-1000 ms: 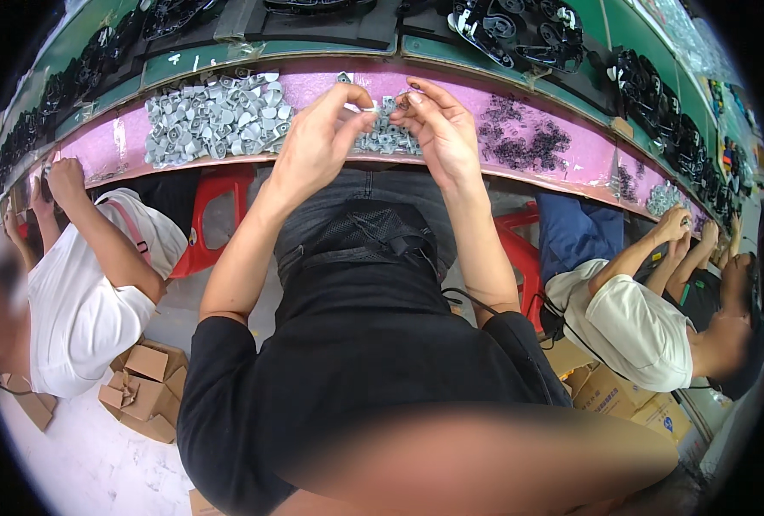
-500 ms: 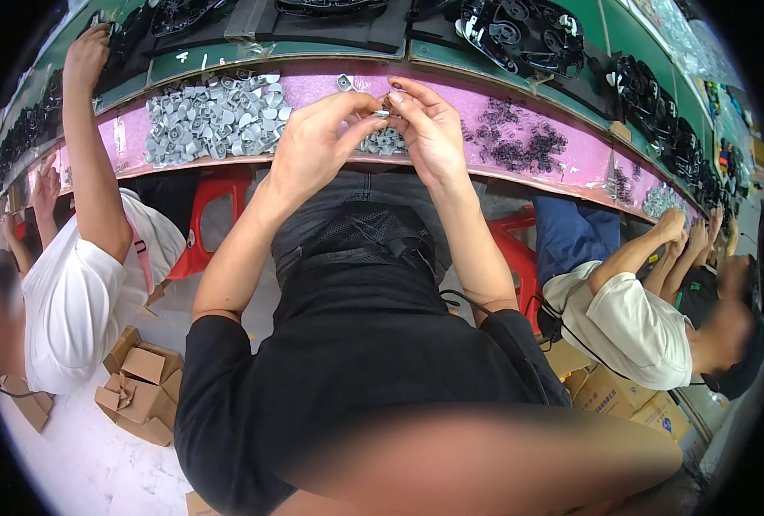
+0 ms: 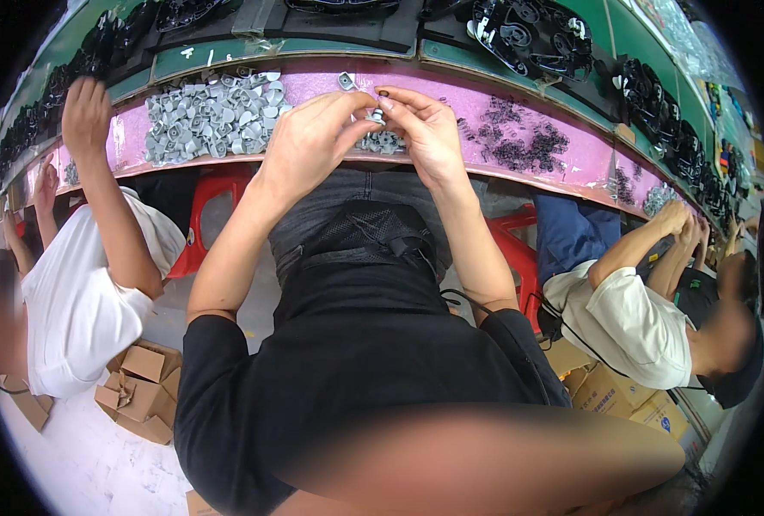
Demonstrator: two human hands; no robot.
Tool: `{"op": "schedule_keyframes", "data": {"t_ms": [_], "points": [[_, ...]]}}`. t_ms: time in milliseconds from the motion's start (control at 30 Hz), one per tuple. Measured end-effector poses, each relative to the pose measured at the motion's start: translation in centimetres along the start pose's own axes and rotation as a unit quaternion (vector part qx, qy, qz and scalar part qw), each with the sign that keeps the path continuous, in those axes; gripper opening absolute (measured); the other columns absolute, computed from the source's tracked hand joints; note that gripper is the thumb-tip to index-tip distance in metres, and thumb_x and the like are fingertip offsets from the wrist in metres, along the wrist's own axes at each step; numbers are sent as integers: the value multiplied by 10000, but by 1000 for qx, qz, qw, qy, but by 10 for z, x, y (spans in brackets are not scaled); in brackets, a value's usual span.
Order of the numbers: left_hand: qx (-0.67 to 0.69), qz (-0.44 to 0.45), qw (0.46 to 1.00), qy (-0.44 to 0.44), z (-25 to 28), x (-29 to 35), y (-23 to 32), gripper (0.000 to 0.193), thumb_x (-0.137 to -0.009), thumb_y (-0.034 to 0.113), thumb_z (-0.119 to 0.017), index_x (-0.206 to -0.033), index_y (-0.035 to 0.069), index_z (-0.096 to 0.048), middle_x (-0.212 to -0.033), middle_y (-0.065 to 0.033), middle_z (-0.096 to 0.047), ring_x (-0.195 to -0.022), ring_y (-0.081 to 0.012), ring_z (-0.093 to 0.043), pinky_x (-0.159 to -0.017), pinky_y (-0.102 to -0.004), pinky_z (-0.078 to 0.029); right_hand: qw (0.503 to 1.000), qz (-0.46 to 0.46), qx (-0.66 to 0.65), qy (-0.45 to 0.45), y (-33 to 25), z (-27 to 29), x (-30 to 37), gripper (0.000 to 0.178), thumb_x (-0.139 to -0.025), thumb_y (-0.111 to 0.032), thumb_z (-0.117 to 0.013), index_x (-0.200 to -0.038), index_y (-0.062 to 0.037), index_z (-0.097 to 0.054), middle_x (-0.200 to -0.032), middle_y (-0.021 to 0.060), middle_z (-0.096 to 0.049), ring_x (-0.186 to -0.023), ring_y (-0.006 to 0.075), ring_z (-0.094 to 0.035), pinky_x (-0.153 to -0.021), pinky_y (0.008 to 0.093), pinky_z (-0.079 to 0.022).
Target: Assembling components into electronic housings on a production line.
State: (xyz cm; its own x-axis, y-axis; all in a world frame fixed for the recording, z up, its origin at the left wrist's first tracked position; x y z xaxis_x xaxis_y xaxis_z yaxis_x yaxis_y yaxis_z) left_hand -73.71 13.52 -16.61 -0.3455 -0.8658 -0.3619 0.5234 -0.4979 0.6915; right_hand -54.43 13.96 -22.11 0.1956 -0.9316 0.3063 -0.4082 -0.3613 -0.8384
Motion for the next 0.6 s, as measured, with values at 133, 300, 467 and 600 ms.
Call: {"op": "schedule_keyframes", "data": {"t_ms": [133,300,467,600], "points": [[-22,-6,1000,-21,3,4,3,301,-887,158,-805,-1152,56,-705,-944,-117,-762,-828,-287,-762,-706,-371,-603,995,36,93,-3,-2,-4,4,297,-987,-63,-724,-1267,37,-716,-1015,68,-769,-886,102,-705,-815,238,-566],[78,93,993,-12,0,19,-8,290,-890,65,-803,-1164,29,-717,-989,-151,-784,-828,-235,-779,-693,-315,-603,986,56,152,-27,2,-13,4,272,-987,-51,-717,-1240,49,-731,-973,64,-758,-851,79,-684,-770,218,-549],[119,180,976,27,-8,28,-4,269,-910,46,-778,-1174,16,-738,-1017,-134,-779,-848,-198,-765,-703,-310,-603,991,59,116,12,11,-25,2,245,-1010,-58,-682,-1224,46,-740,-991,63,-744,-863,116,-704,-783,243,-576],[182,230,955,48,-14,35,-11,256,-923,33,-759,-1178,12,-753,-1040,-122,-763,-844,-180,-745,-700,-291,-596,982,94,164,12,20,-31,1,263,-1050,-68,-619,-1269,29,-729,-1083,79,-719,-930,125,-690,-824,248,-575]]}}
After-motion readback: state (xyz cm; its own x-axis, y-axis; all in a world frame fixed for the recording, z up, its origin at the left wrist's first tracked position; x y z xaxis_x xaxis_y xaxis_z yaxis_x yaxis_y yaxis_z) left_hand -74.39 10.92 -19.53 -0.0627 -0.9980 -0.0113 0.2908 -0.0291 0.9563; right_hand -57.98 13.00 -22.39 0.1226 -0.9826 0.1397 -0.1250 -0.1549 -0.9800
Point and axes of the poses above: each hand's wrist, its own x-axis away from the middle knuckle, its own z-axis out of the back of the hand, y = z × x, the point moved 1 cm from there along -x, towards the middle knuckle
